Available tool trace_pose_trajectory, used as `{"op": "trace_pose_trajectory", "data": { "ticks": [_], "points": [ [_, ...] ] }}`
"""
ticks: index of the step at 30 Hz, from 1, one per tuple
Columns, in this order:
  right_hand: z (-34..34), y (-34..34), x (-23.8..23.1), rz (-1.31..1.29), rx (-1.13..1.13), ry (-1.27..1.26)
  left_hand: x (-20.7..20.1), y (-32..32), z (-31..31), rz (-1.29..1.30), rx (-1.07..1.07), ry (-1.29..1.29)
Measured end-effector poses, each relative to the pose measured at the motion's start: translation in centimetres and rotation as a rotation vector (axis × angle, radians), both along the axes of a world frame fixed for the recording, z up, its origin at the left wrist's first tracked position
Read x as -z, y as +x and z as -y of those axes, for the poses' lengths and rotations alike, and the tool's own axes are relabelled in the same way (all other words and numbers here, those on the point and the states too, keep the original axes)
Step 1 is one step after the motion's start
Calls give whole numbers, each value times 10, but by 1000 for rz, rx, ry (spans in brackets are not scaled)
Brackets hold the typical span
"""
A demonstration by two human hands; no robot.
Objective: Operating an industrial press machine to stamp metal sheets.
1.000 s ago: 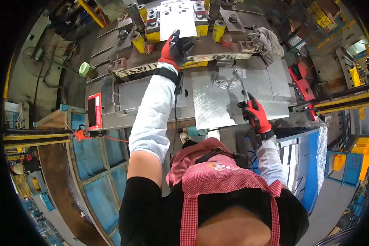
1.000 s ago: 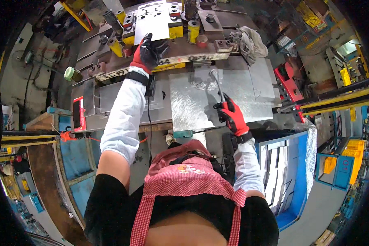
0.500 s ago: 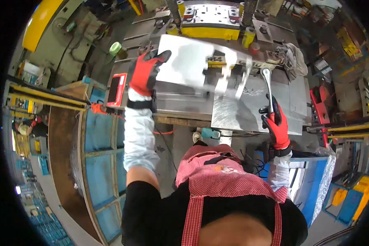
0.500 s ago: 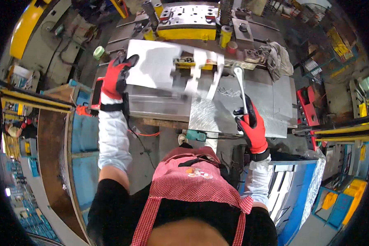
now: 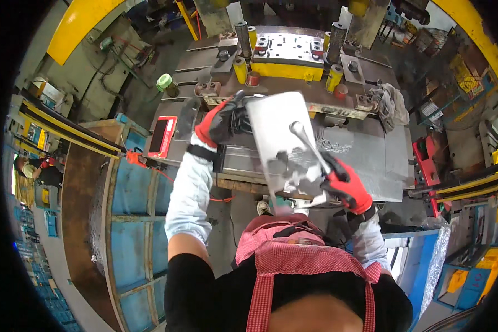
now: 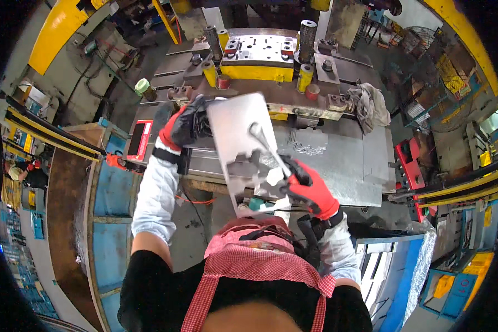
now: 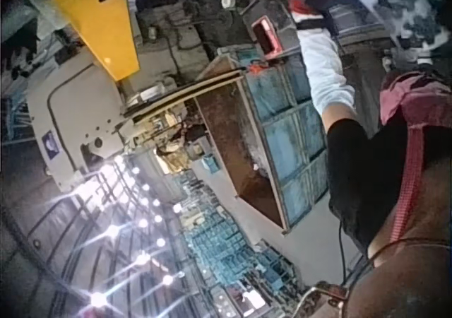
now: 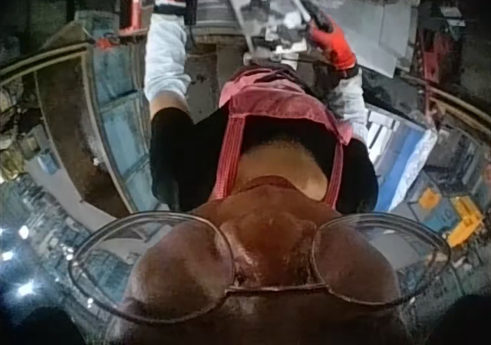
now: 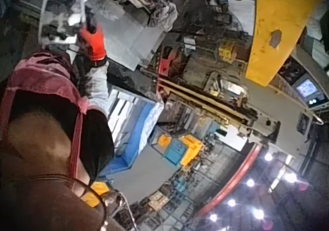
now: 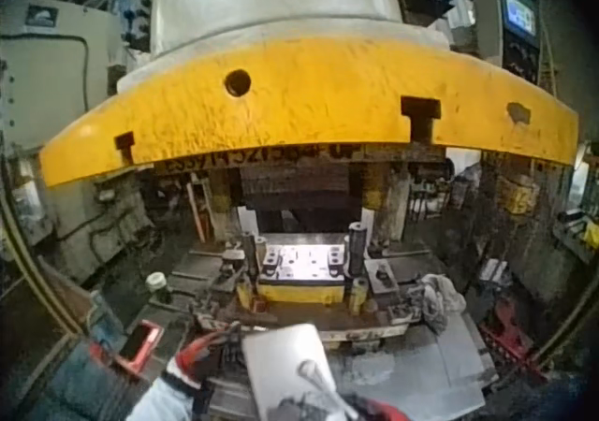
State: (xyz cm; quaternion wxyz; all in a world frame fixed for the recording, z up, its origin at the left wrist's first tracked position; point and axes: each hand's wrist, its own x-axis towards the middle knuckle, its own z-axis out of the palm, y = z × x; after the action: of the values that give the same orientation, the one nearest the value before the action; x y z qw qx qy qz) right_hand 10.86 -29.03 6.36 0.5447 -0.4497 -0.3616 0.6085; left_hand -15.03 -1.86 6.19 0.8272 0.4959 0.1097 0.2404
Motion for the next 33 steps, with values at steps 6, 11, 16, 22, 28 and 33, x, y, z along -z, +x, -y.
{"op": "trace_pose_trajectory", "data": {
  "ticks": [6,11,16,22,28,33],
  "points": [
    [-115,46,-19,-92,132,170,43,50,48,38,267,-451],
    [-220,77,-13,605,127,744,43,120,24,299,53,-455],
    [-253,85,2,733,22,569,47,148,-17,258,-74,-567],
    [-225,54,-18,79,228,192,52,150,-14,210,-198,-516],
    [-82,52,24,52,578,150,53,149,-15,271,-127,-525],
    [20,75,118,52,797,-219,54,156,-14,242,-234,-537]
  ]
}}
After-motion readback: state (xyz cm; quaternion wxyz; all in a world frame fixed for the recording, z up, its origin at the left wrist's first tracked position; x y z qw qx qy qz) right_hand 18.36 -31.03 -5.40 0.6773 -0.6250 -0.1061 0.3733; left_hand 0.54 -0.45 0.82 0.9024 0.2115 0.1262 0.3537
